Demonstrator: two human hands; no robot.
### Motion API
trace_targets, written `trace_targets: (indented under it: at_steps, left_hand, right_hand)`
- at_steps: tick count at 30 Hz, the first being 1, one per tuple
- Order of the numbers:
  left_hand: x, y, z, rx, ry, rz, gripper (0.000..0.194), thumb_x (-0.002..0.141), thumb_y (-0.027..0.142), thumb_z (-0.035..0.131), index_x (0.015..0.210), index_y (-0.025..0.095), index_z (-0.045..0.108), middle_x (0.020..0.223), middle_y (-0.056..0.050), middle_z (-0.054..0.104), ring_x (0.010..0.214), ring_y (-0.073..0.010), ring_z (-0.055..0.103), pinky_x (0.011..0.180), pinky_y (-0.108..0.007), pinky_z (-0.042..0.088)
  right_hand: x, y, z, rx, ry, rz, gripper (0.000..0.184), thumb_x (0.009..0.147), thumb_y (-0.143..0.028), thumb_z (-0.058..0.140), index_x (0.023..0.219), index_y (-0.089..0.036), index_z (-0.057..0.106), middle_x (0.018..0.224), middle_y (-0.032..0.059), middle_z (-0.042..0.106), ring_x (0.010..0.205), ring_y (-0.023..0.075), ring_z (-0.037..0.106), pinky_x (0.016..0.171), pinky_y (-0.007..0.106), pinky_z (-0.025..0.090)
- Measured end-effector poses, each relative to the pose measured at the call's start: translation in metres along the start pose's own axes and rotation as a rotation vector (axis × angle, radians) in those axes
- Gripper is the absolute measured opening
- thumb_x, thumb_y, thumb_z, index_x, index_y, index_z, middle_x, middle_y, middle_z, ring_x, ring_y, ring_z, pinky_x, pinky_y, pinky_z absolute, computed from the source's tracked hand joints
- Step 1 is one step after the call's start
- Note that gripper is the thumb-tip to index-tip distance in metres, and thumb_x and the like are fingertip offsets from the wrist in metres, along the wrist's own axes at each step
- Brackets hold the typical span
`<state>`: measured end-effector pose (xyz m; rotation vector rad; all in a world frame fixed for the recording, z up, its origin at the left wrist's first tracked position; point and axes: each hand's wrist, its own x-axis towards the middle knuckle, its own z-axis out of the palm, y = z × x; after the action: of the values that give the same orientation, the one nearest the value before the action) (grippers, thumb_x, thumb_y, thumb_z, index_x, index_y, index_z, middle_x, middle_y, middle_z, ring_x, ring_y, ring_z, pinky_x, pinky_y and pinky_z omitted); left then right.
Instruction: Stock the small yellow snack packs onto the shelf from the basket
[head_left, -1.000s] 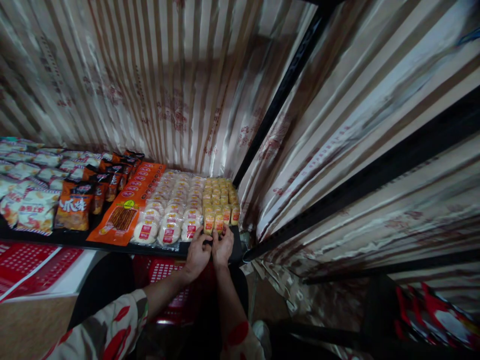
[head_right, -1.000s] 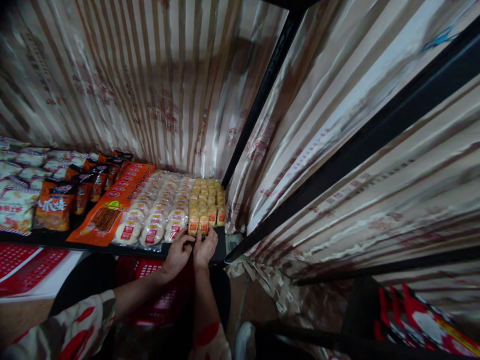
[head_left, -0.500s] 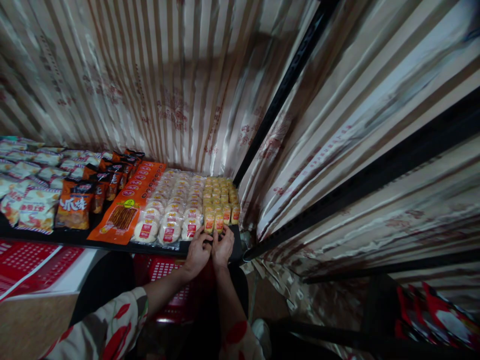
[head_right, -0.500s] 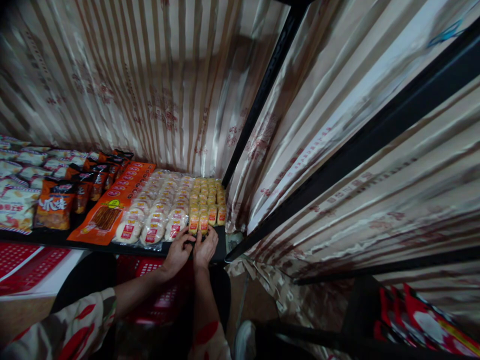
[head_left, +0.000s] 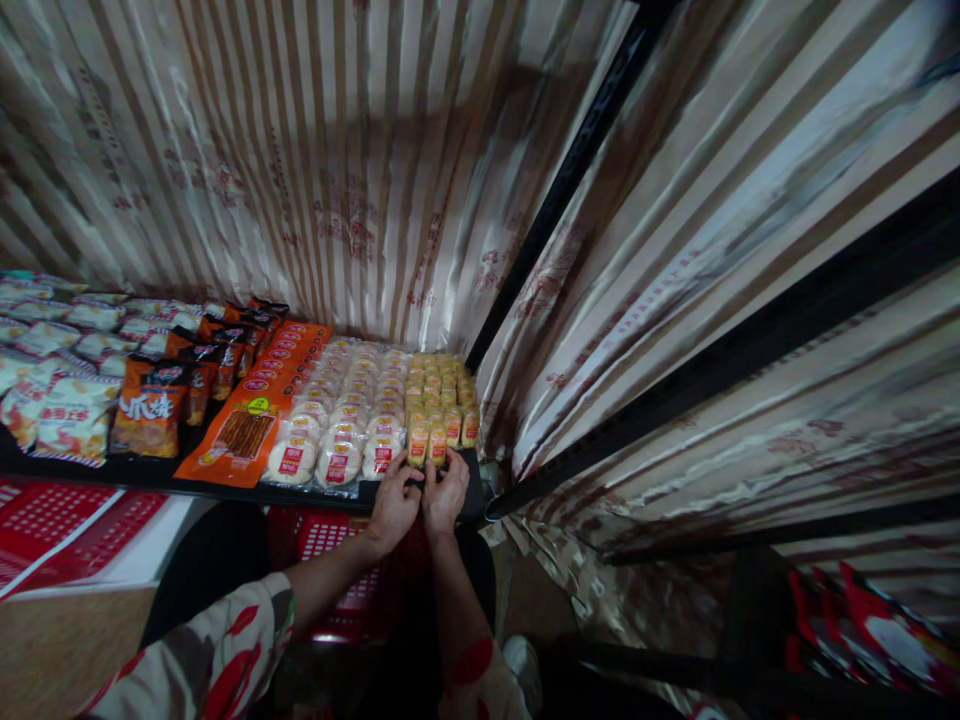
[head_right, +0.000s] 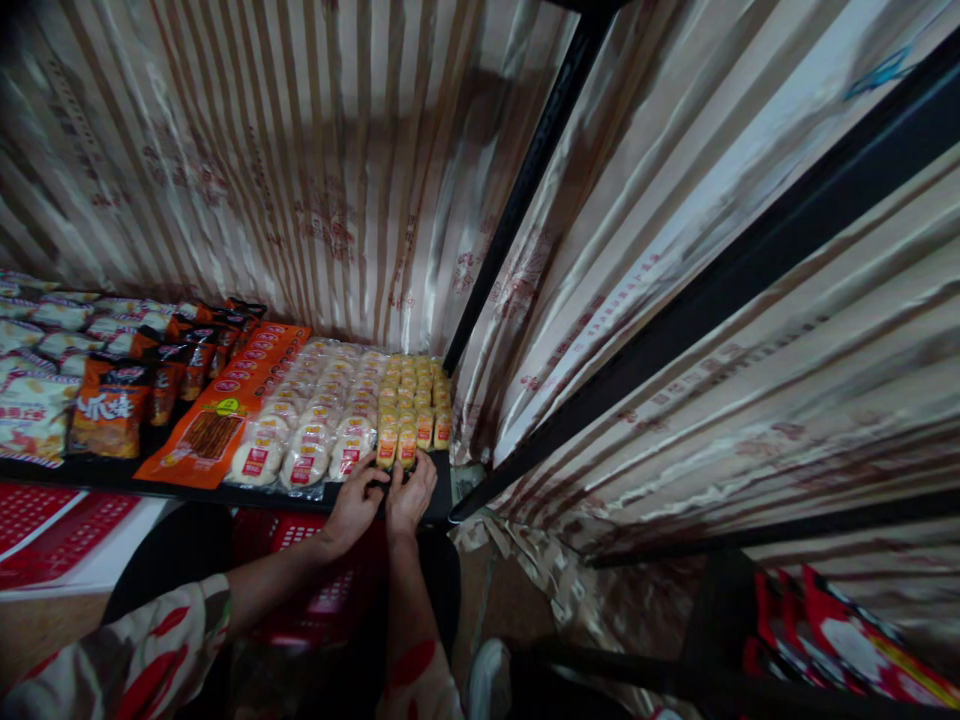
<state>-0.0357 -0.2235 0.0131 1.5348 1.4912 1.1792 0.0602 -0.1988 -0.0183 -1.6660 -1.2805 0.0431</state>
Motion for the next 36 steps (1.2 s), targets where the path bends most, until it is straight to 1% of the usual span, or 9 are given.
trace_targets:
  at_steps: [4,7,9,12,17,22,26,32,36]
  left_hand:
    - [-0.004,0.0,-0.001,0.06,0.021,0.032,0.032,0.064,-0.002,0.044,0.08,0.018,0.062,0.116,-0.007,0.054,0.118,-0.0198,0.046,0.101,-0.037,0.038]
    - [-0.008,0.001,-0.003,0.083,0.025,0.05,0.025,0.071,0.004,0.044,0.082,0.017,0.062,0.099,-0.007,0.057,0.097,-0.0169,0.056,0.09,-0.034,0.045]
    - [-0.01,0.002,-0.003,0.074,0.019,0.039,0.021,0.073,0.007,0.045,0.082,0.017,0.061,0.087,-0.005,0.058,0.084,-0.0152,0.057,0.082,-0.032,0.048]
    - [-0.015,0.0,-0.004,0.015,0.001,0.006,0.018,0.072,0.007,0.046,0.079,0.017,0.059,0.082,-0.003,0.057,0.076,-0.0132,0.056,0.075,-0.028,0.049]
    - [-0.025,-0.007,-0.003,-0.038,-0.04,-0.051,0.015,0.073,0.011,0.045,0.075,0.018,0.058,0.078,-0.001,0.056,0.072,-0.0123,0.056,0.071,-0.025,0.047]
    - [-0.036,-0.008,-0.007,-0.015,-0.073,-0.059,0.014,0.075,0.017,0.044,0.07,0.018,0.057,0.074,-0.001,0.054,0.07,-0.0131,0.054,0.069,-0.025,0.044]
    - [-0.044,-0.011,-0.014,0.015,-0.114,-0.094,0.016,0.076,0.021,0.043,0.067,0.017,0.056,0.071,-0.001,0.052,0.069,-0.0138,0.052,0.069,-0.026,0.043]
    - [-0.057,-0.034,-0.023,0.058,-0.18,-0.128,0.02,0.076,0.025,0.041,0.06,0.018,0.052,0.069,-0.001,0.051,0.068,-0.0142,0.051,0.068,-0.027,0.043]
    - [-0.064,-0.049,-0.03,0.079,-0.214,-0.115,0.023,0.077,0.028,0.039,0.061,0.019,0.053,0.073,-0.002,0.055,0.068,-0.0143,0.051,0.066,-0.026,0.042]
  right_hand:
    - [-0.002,-0.007,-0.005,0.082,-0.058,0.056,0.047,0.081,-0.041,0.043,0.116,-0.011,0.05,0.115,0.0171,0.05,0.106,0.0231,0.045,0.074,0.033,0.049]
    - [-0.005,-0.01,-0.011,0.124,-0.047,0.06,0.043,0.082,-0.038,0.042,0.115,-0.012,0.051,0.116,0.0167,0.049,0.107,0.0225,0.044,0.074,0.033,0.049]
    - [-0.008,-0.012,-0.014,0.142,-0.034,0.049,0.039,0.083,-0.036,0.041,0.113,-0.013,0.053,0.115,0.016,0.05,0.107,0.0221,0.046,0.075,0.033,0.048]
    - [-0.016,-0.015,-0.02,0.144,-0.018,0.036,0.036,0.084,-0.033,0.039,0.11,-0.014,0.054,0.113,0.0151,0.051,0.106,0.0215,0.047,0.076,0.033,0.048]
    - [-0.036,-0.018,-0.025,0.147,0.004,0.005,0.034,0.087,-0.03,0.035,0.107,-0.012,0.055,0.11,0.0155,0.053,0.104,0.0206,0.049,0.074,0.031,0.047]
    - [-0.058,-0.021,-0.027,0.116,0.007,-0.08,0.031,0.087,-0.023,0.033,0.105,-0.013,0.056,0.105,0.0137,0.056,0.103,0.0197,0.051,0.088,0.038,0.042]
    - [-0.075,-0.021,-0.028,0.127,-0.011,-0.131,0.032,0.086,-0.018,0.031,0.105,-0.013,0.057,0.105,0.0134,0.057,0.102,0.0192,0.052,0.088,0.038,0.042]
    - [-0.102,-0.017,-0.024,0.114,-0.067,-0.213,0.035,0.086,-0.018,0.029,0.103,-0.013,0.059,0.101,0.0122,0.059,0.1,0.0191,0.054,0.085,0.037,0.043]
    - [-0.115,-0.02,-0.023,0.102,-0.117,-0.197,0.035,0.088,-0.021,0.029,0.103,-0.014,0.06,0.104,0.0128,0.058,0.101,0.0194,0.053,0.086,0.036,0.043]
